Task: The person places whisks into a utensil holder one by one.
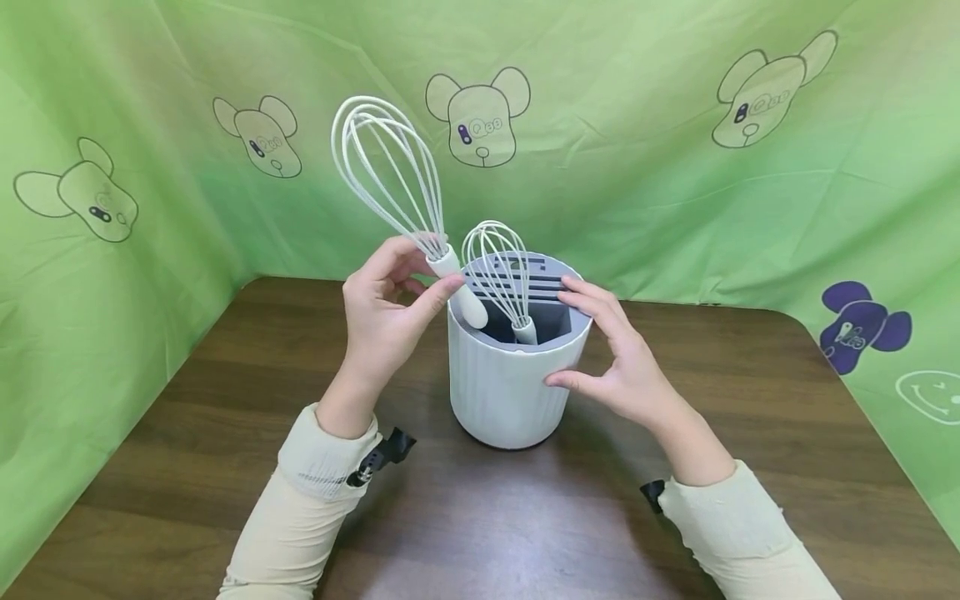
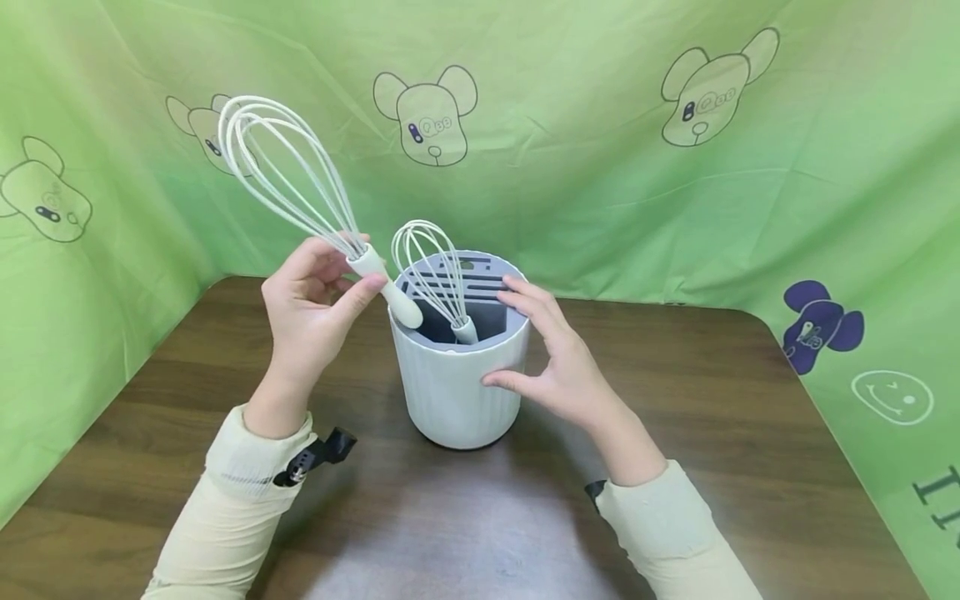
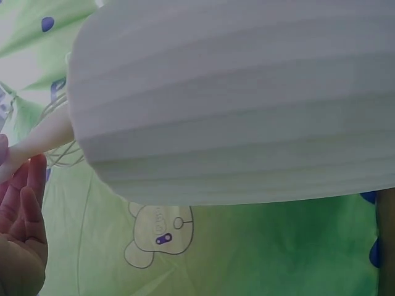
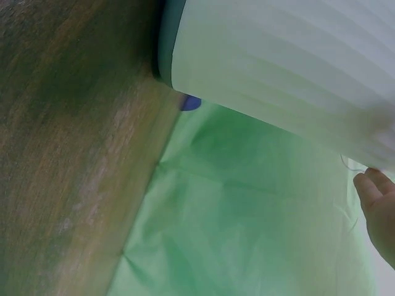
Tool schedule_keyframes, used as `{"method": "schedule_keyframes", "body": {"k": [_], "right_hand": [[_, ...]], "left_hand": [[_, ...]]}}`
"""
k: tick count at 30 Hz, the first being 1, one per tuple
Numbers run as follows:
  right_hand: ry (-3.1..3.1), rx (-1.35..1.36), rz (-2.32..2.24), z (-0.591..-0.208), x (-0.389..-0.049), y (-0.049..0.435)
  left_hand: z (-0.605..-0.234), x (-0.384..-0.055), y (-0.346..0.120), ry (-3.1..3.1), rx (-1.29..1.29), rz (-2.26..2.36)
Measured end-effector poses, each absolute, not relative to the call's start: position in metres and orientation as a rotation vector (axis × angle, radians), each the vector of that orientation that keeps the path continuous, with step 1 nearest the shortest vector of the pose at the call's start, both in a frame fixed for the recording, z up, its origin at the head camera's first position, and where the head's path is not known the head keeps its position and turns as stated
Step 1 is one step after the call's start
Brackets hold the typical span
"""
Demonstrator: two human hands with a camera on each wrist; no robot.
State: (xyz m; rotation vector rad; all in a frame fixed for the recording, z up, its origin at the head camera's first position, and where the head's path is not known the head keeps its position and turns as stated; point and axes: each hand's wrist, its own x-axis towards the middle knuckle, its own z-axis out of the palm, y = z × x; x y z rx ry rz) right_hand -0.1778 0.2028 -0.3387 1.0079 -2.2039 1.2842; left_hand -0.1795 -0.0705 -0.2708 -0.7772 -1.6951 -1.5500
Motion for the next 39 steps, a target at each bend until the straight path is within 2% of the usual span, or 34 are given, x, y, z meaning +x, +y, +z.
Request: {"method": "schedule_keyframes", "body": {"k": [21,39], "right_hand": [[-2.215,0.988,1.295,-0.339,-0.176,0.203],[-2.185,1.016,1.316,-0.34,-0.179,0.202]], "left_hand": [[-0.298,-0.183,-0.066,-1.899,-0.739,-1.568],[-0.305,-0.185,-0.067,-1.968,-0.78,-1.474]]}}
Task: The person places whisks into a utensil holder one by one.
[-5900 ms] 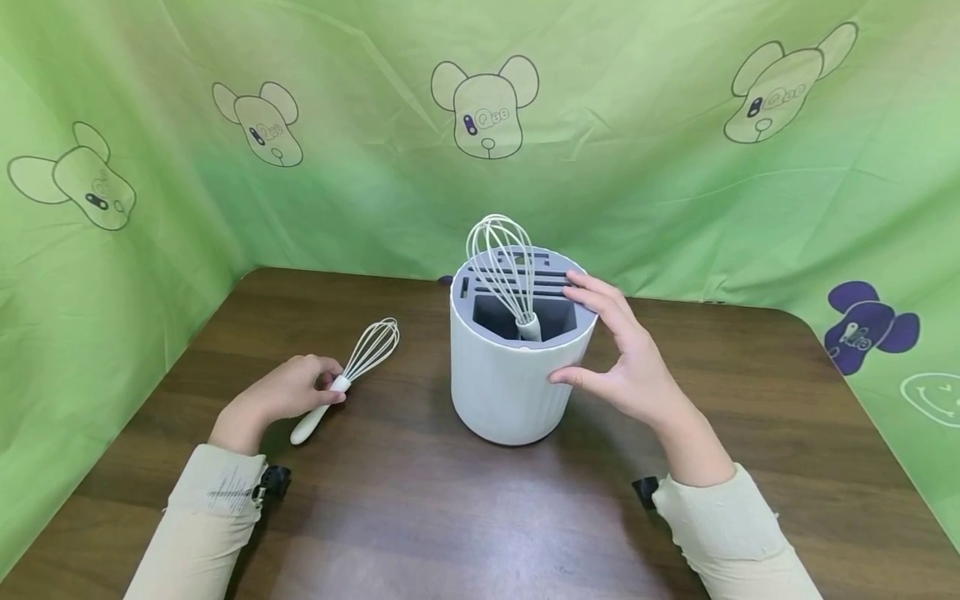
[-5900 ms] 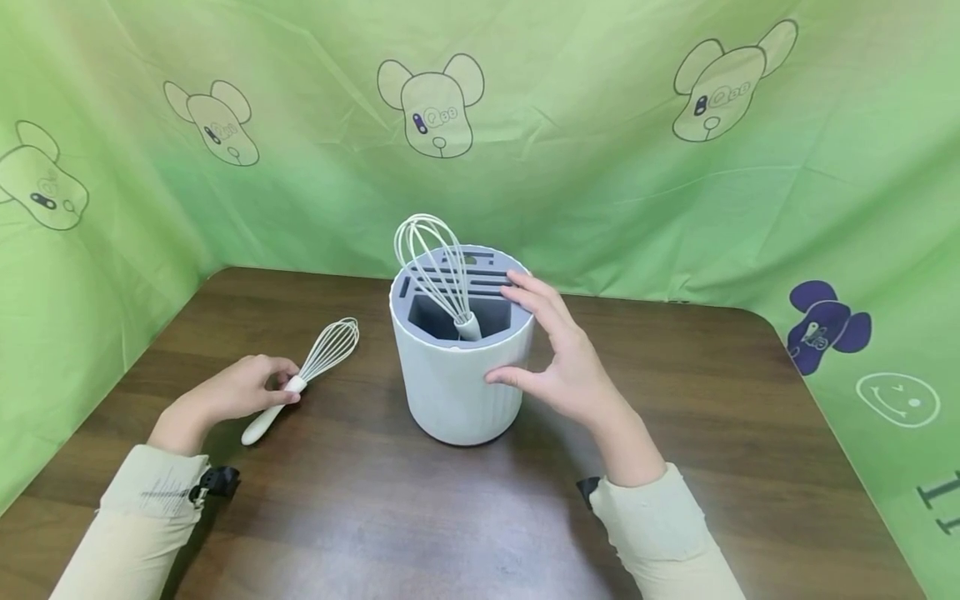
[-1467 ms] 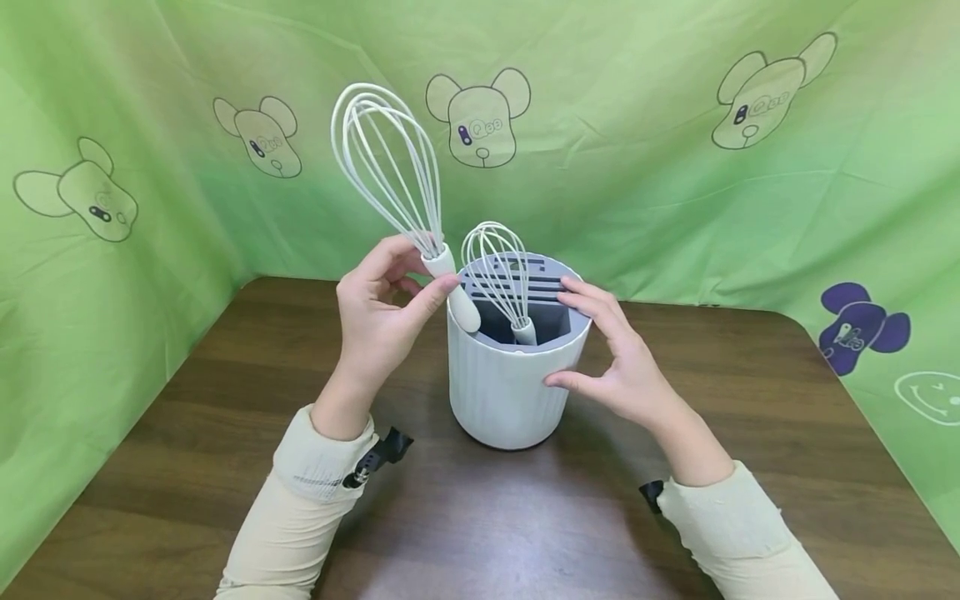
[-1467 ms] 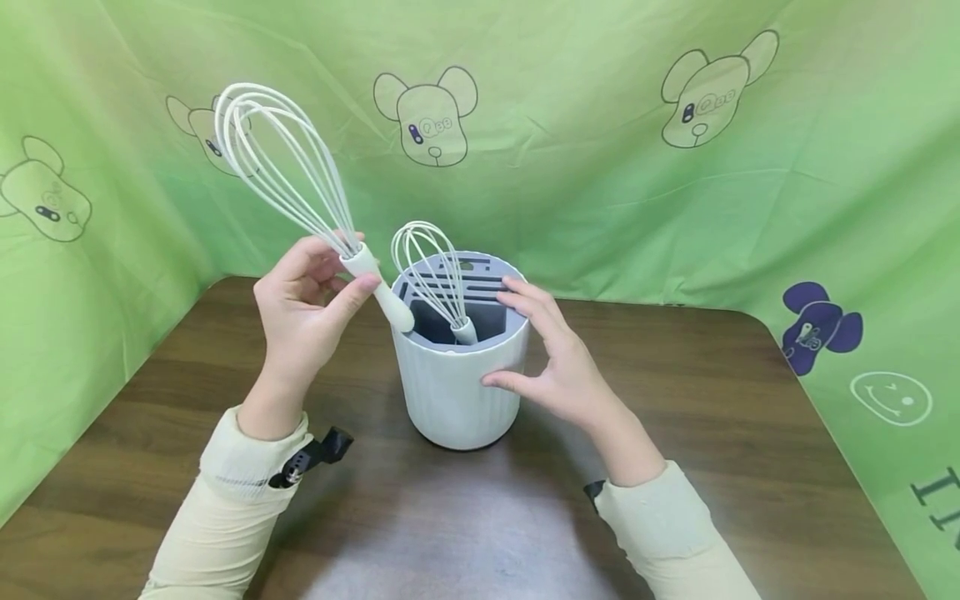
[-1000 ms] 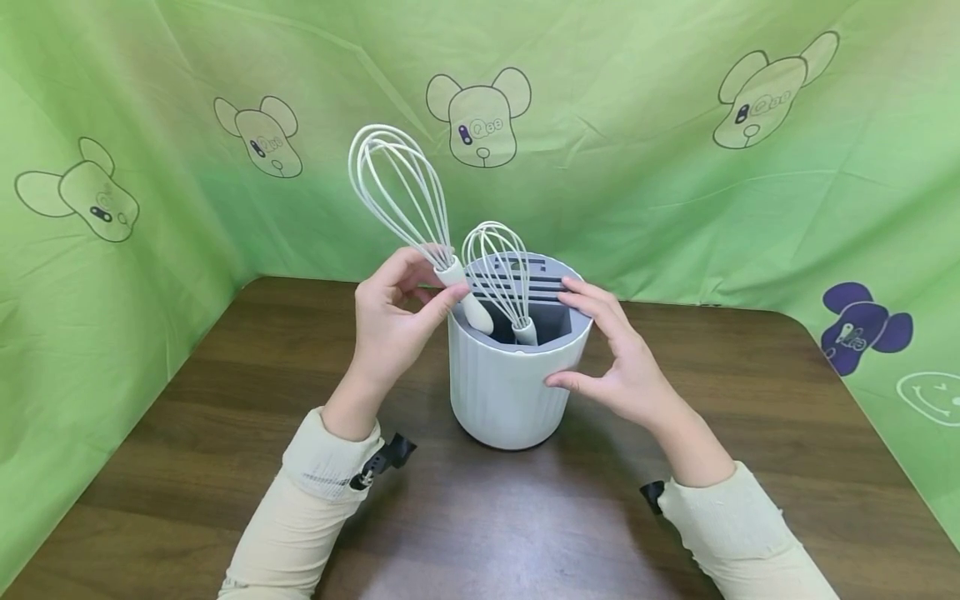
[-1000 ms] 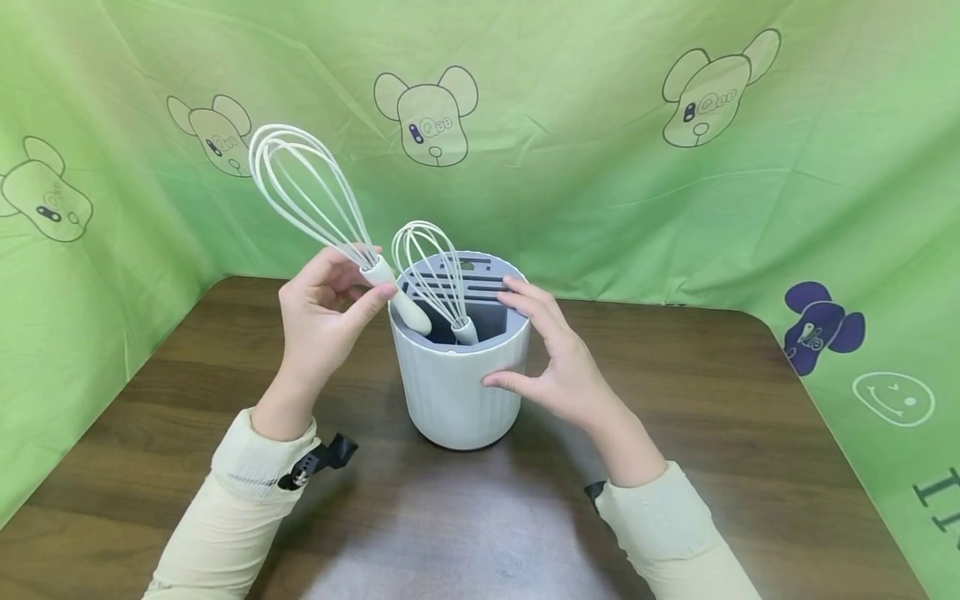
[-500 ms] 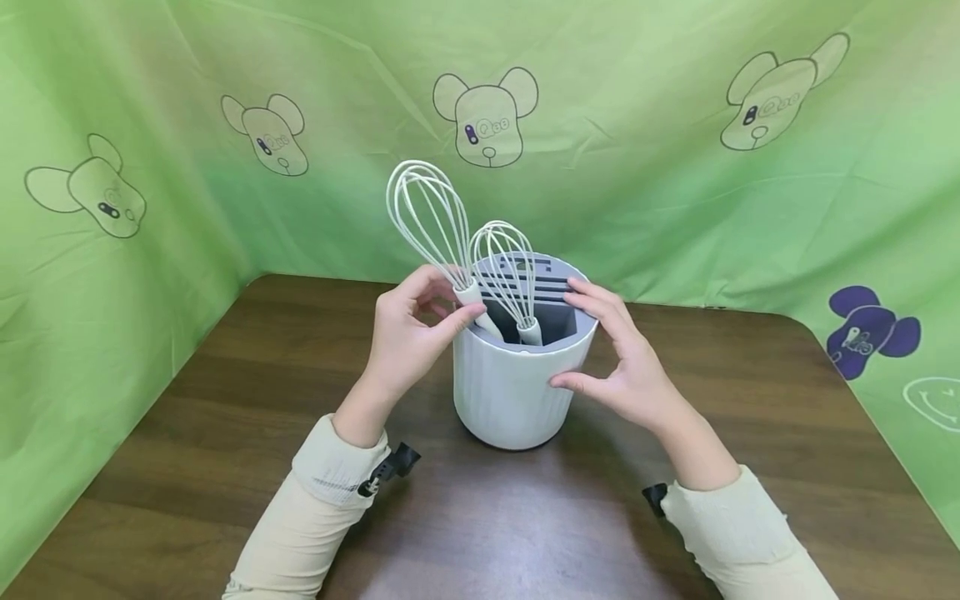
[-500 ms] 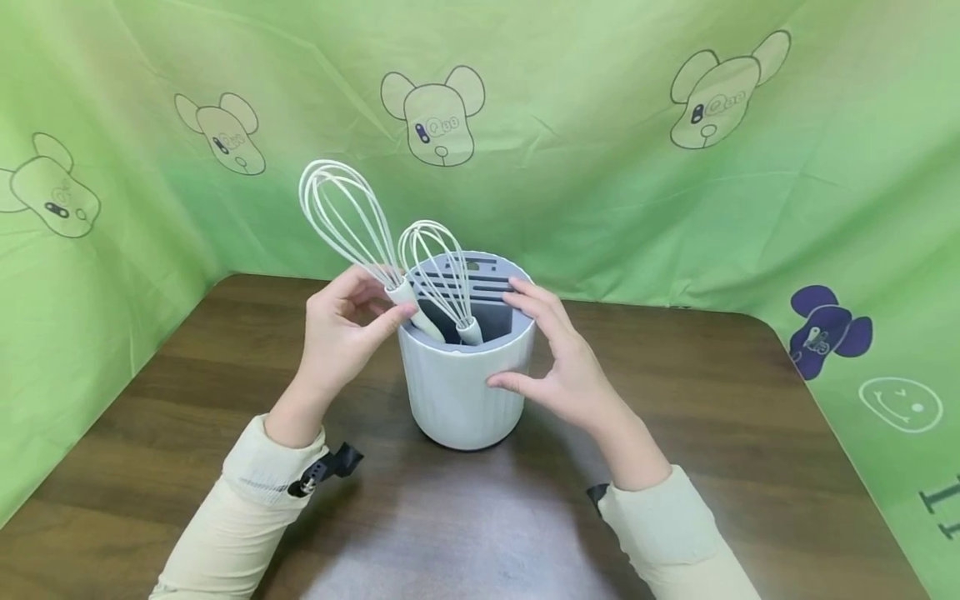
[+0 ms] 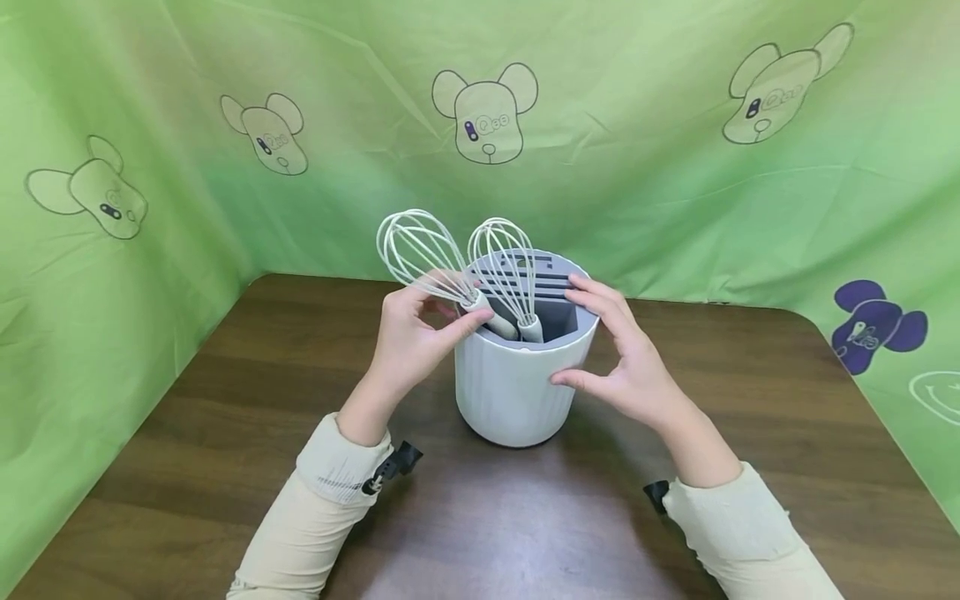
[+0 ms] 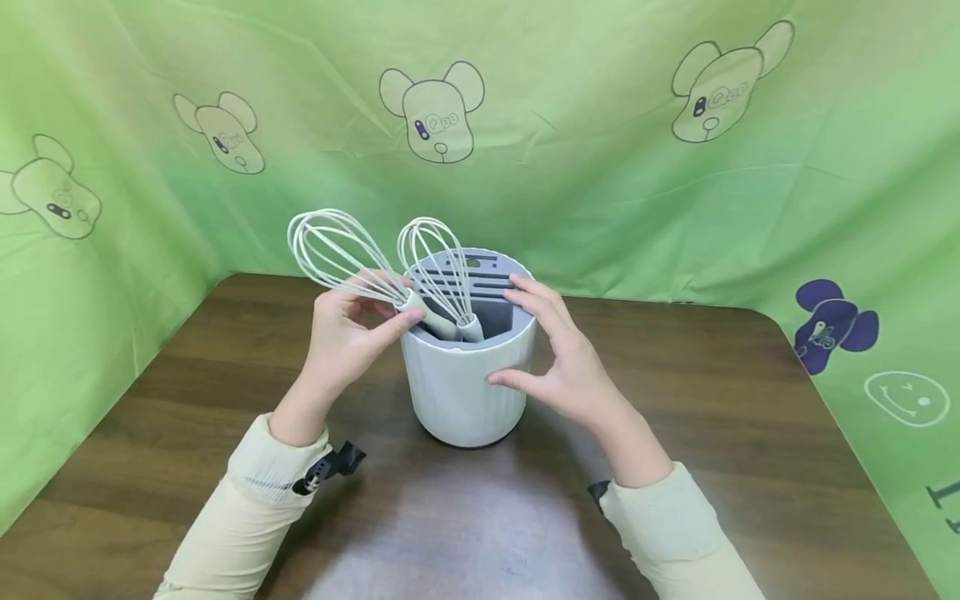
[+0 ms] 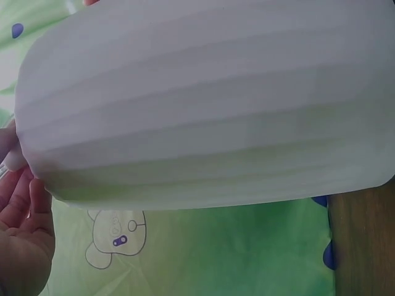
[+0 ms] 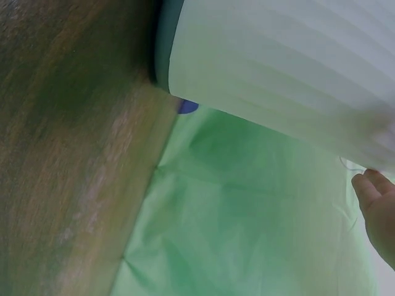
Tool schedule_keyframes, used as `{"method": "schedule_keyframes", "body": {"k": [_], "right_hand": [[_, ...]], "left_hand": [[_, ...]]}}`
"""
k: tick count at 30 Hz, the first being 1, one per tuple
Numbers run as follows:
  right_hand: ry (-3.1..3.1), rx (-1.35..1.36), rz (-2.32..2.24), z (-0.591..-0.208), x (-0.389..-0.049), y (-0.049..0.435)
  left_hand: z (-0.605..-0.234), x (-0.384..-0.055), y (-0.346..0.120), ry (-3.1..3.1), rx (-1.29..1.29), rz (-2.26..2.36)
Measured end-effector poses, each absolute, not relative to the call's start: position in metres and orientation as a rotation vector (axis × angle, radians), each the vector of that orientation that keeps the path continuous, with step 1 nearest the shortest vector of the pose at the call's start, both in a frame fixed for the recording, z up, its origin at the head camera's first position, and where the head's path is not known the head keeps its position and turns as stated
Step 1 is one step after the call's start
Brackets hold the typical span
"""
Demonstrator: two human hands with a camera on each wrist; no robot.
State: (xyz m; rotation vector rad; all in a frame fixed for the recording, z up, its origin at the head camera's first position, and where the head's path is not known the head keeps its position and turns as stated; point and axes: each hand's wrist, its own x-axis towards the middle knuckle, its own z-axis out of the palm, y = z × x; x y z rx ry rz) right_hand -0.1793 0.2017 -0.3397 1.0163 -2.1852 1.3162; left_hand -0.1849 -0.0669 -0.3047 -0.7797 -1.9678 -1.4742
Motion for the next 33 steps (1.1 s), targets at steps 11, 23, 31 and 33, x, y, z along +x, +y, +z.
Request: {"method": "schedule_keyframes", "body": {"k": [11,23,31,33], "right_hand": [[-2.183,1.012,1.327,-0.3408,-0.1797,0.2012],[-2.2,0.993,1.316,-0.3393,-0.1784,0.2012],[-2.188,1.006,1.32,-0.3403,-0.1789,0.2015],[-2.184,1.008,1.319,-0.3408,-0.1788,0.202]], "left_hand": [[-0.3072,-0.183,-0.0645,-2.008,-0.778,-1.335],[-0.3059,-0.1844,-0.0648,-2.097,-0.764,-1.417],[-0.3068,-0.1848,-0.0672,-2.142,-0.759,-1.446],[-0.3075,-0.1847,-0.0676,-2.142,-0.772,-1.466]]}}
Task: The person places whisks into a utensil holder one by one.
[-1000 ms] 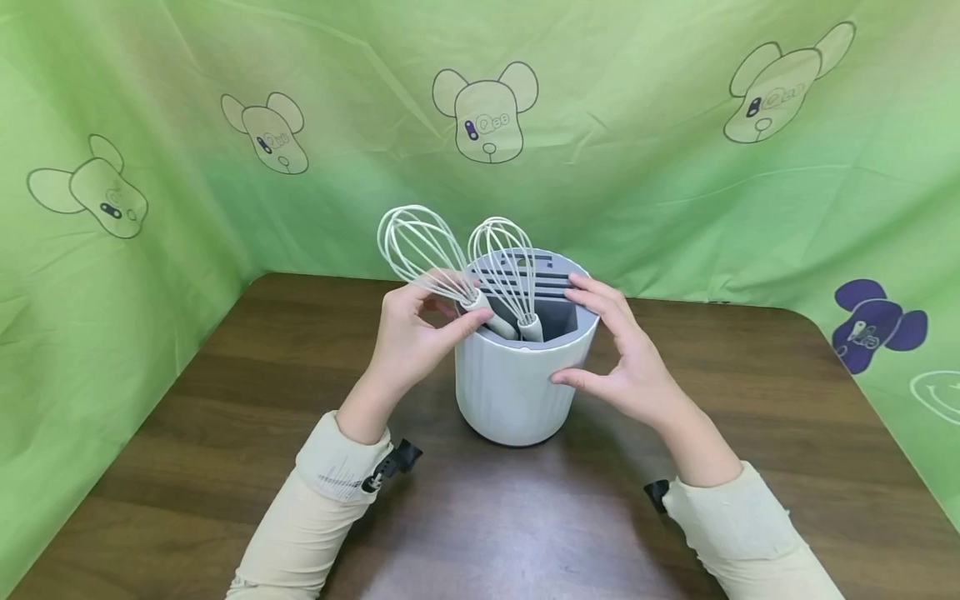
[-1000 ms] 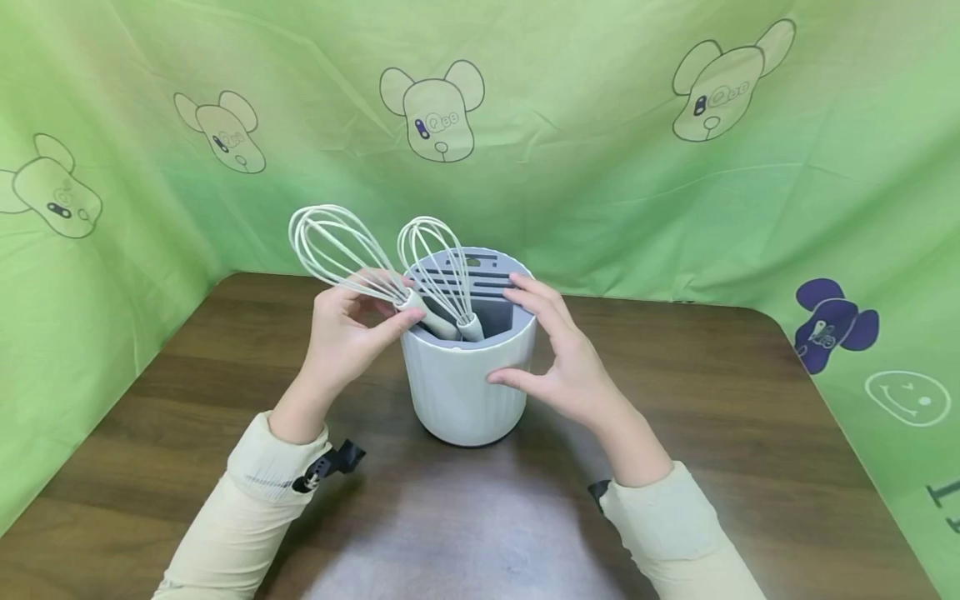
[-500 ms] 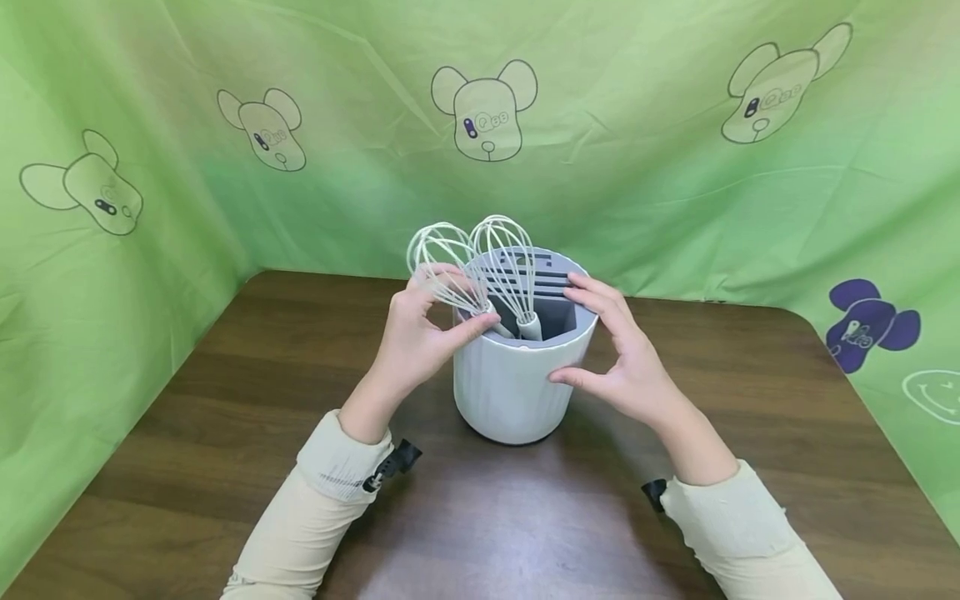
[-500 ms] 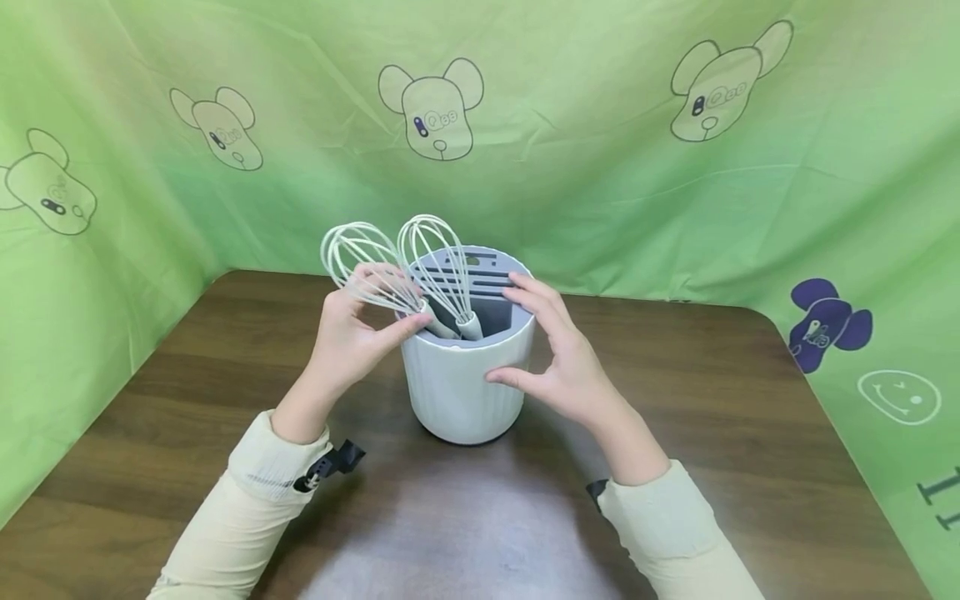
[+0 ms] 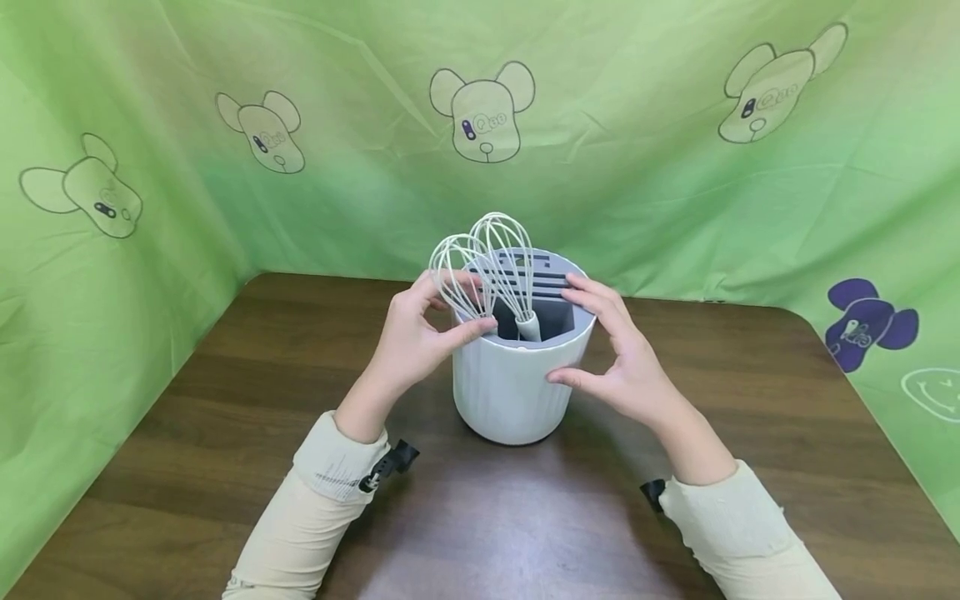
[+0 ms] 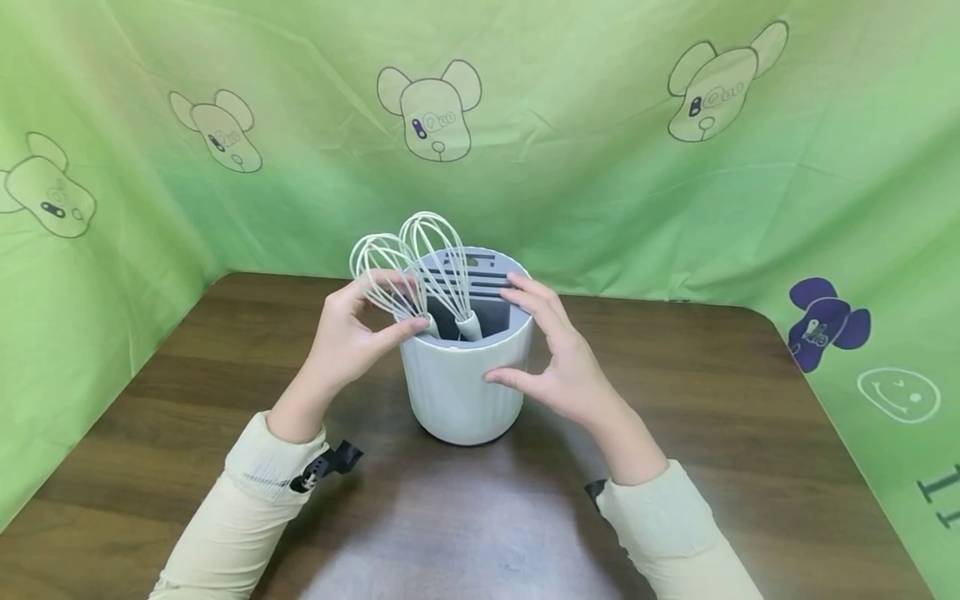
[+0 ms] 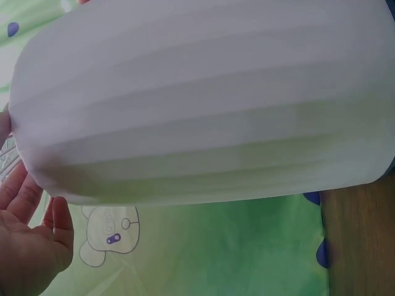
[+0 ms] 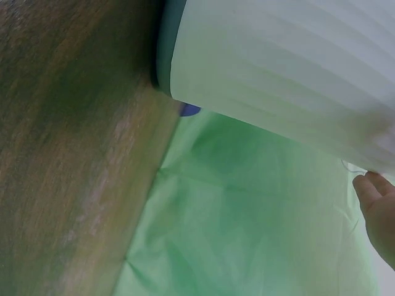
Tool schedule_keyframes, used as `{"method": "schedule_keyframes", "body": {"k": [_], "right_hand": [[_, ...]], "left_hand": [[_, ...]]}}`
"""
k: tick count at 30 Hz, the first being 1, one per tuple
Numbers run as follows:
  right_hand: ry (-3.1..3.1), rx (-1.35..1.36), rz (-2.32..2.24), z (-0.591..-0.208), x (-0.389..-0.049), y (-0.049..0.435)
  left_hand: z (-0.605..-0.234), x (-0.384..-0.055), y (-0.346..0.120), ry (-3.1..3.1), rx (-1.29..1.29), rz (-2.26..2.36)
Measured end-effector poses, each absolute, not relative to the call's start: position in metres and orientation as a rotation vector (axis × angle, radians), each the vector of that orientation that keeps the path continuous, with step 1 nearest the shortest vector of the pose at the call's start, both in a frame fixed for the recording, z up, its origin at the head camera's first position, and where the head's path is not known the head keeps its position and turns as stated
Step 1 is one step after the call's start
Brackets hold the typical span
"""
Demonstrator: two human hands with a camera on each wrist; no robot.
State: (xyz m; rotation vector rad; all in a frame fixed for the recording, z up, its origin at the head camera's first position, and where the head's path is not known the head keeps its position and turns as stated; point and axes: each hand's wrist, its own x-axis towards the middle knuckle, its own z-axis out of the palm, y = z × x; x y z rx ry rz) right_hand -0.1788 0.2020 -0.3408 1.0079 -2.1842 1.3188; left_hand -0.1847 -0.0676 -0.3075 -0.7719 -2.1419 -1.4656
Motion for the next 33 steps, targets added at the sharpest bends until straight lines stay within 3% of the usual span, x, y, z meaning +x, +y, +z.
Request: {"method": "schedule_keyframes", "body": {"k": [18,33], "right_hand": [[-2.199,1.005,1.311,-0.342,-0.173,0.203],[-2.452,0.821,0.968,-0.333,-0.159,0.216]], "left_hand": [[-0.305,-0.179,-0.074,-2.174,-0.834,-1.547],[-0.324,-0.179,-0.13,-2.298,-0.734,-1.295]]}}
